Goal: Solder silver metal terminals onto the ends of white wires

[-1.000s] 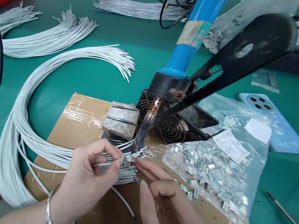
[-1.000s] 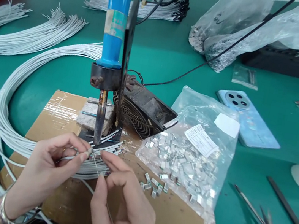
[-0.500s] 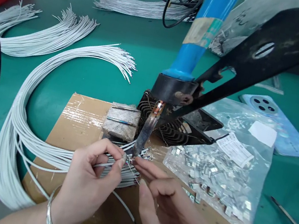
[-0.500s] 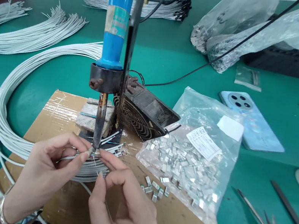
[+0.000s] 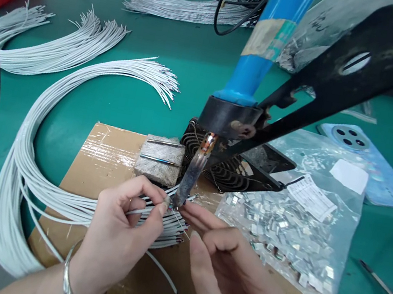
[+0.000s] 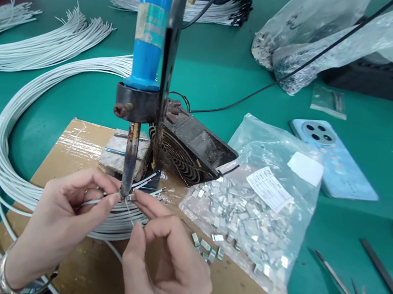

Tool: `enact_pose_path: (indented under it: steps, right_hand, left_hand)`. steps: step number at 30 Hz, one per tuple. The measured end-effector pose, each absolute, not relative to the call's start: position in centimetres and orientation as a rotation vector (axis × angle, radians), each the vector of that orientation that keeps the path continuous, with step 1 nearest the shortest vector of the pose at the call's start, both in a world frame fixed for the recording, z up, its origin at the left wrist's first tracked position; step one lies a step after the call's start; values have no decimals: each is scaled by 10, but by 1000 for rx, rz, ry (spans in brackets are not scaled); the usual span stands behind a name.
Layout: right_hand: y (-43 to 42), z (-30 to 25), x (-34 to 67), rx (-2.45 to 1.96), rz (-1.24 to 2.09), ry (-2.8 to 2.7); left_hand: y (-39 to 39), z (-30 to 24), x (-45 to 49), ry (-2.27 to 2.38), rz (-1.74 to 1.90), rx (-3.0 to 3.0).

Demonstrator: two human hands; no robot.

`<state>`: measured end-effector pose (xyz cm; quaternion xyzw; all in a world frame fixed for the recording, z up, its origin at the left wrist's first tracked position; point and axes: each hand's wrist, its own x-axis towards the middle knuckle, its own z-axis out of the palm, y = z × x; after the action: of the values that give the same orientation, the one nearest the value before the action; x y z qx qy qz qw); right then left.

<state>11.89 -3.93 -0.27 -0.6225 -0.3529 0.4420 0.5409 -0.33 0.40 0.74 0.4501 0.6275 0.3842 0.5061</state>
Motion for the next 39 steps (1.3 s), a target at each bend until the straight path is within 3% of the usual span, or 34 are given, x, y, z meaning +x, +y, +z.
enact_pose_path:
  steps: [39]
  right_hand:
    - [-38,0,117,-1434,1046,-793]
  left_hand:
    - [4,15,-5,1437,1043,1085]
